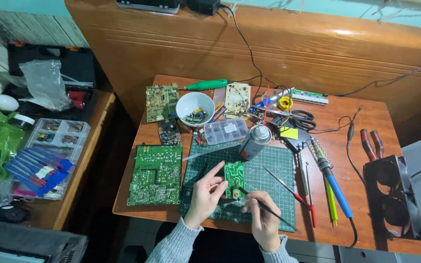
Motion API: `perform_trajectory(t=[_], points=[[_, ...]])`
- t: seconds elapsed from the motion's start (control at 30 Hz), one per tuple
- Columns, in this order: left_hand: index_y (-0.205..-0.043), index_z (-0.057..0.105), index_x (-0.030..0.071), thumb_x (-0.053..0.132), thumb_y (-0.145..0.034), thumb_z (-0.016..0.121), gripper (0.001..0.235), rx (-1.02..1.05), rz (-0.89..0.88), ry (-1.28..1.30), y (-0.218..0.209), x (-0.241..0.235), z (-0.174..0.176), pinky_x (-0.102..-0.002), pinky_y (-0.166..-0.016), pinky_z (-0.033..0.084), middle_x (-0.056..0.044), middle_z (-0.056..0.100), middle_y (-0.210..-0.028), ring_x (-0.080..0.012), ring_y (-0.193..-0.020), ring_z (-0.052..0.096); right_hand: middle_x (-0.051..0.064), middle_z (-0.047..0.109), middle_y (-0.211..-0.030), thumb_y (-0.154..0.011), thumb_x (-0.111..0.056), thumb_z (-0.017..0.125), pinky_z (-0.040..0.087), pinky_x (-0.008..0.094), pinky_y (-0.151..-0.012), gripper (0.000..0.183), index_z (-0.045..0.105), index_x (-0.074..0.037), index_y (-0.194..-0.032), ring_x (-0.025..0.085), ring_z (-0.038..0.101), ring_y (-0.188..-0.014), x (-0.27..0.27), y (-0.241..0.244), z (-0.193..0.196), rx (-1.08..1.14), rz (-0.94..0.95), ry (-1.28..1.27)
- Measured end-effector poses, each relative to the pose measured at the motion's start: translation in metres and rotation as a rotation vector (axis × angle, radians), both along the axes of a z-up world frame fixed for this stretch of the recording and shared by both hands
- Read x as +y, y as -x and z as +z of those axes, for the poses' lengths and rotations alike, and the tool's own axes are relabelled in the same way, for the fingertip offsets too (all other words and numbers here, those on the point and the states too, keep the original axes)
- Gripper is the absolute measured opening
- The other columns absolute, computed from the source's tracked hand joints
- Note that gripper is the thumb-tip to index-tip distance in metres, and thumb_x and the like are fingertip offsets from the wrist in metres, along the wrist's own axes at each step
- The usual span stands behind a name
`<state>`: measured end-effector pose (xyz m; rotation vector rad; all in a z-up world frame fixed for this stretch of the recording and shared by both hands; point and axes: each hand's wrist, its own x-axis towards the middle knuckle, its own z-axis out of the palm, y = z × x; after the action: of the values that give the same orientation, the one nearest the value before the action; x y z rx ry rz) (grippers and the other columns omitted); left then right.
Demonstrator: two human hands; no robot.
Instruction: The person is cleaning and inspecting a small circuit board using a spray cleaner and a small tool on a cluttered workbench.
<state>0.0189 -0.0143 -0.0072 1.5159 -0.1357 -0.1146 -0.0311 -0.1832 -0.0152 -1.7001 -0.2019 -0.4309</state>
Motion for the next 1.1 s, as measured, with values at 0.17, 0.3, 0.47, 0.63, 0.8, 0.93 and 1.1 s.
perform_trajectory(t=[0.17,0.3,0.47,0.63,0.8,0.93,1.1], points=[[-0.148,0.042,0.007,0.009,-0.092,0.063,0.060,0.010,-0.003,-0.003,0.000,0.000,0.004,-0.025,-0.060,0.066,-0.007,0.069,-0.078,-0.0129,-0.062,0.067,0.008,0.069,-0.080,-0.098,-0.012,0.049,0.058,0.023,-0.053,0.021,0.067,-0.003,-0.098,0.012,0.068,-0.054,0.001,-0.002,0.013,0.048,0.005,0.099],[-0.146,0.045,0.009,0.007,-0.089,0.067,0.061,0.034,0.007,0.002,-0.001,0.000,0.002,-0.027,-0.064,0.069,-0.012,0.074,-0.090,-0.0160,-0.069,0.073,0.008,0.061,-0.068,-0.102,-0.014,0.043,0.051,0.025,-0.053,0.025,0.062,-0.003,-0.090,0.016,0.059,-0.054,0.000,0.000,0.004,-0.026,0.011,-0.078],[-0.146,0.045,0.009,0.008,-0.090,0.066,0.060,0.070,-0.005,0.012,-0.001,0.001,0.008,-0.029,-0.065,0.069,-0.013,0.074,-0.092,-0.0174,-0.073,0.074,0.009,0.066,-0.080,-0.100,-0.013,0.046,0.053,0.023,-0.049,0.025,0.067,-0.001,-0.101,0.013,0.064,-0.050,0.001,-0.003,0.011,0.087,-0.017,0.037],[-0.146,0.045,0.009,0.010,-0.091,0.065,0.059,0.065,-0.011,0.013,-0.001,0.002,0.011,-0.028,-0.065,0.068,-0.012,0.072,-0.087,-0.0164,-0.070,0.073,0.008,0.062,-0.066,-0.101,-0.018,0.046,0.053,0.024,-0.049,0.027,0.065,-0.001,-0.090,0.015,0.061,-0.050,-0.001,0.000,0.002,0.117,-0.030,-0.044],[-0.144,0.047,0.009,0.010,-0.090,0.066,0.057,0.098,-0.008,0.025,-0.002,0.001,0.009,-0.029,-0.064,0.069,-0.013,0.074,-0.090,-0.0167,-0.072,0.074,0.006,0.068,-0.064,-0.100,-0.020,0.045,0.056,0.024,-0.054,0.028,0.067,-0.003,-0.100,0.014,0.066,-0.053,-0.002,-0.002,0.014,0.162,0.028,0.074],[-0.143,0.048,0.009,0.011,-0.090,0.067,0.057,0.083,-0.003,-0.004,-0.002,0.001,0.006,-0.028,-0.062,0.069,-0.012,0.073,-0.087,-0.0149,-0.069,0.073,0.007,0.061,-0.065,-0.103,-0.020,0.041,0.050,0.025,-0.052,0.029,0.062,-0.004,-0.090,0.016,0.058,-0.054,-0.002,0.000,0.000,0.064,0.063,-0.076],[-0.144,0.047,0.009,0.008,-0.090,0.066,0.057,0.119,-0.014,0.049,-0.002,0.001,0.010,-0.029,-0.064,0.069,-0.012,0.073,-0.088,-0.0155,-0.071,0.073,0.010,0.066,-0.078,-0.101,-0.018,0.044,0.056,0.024,-0.054,0.027,0.066,-0.001,-0.101,0.014,0.068,-0.053,-0.001,-0.002,0.003,0.120,-0.004,0.010]])
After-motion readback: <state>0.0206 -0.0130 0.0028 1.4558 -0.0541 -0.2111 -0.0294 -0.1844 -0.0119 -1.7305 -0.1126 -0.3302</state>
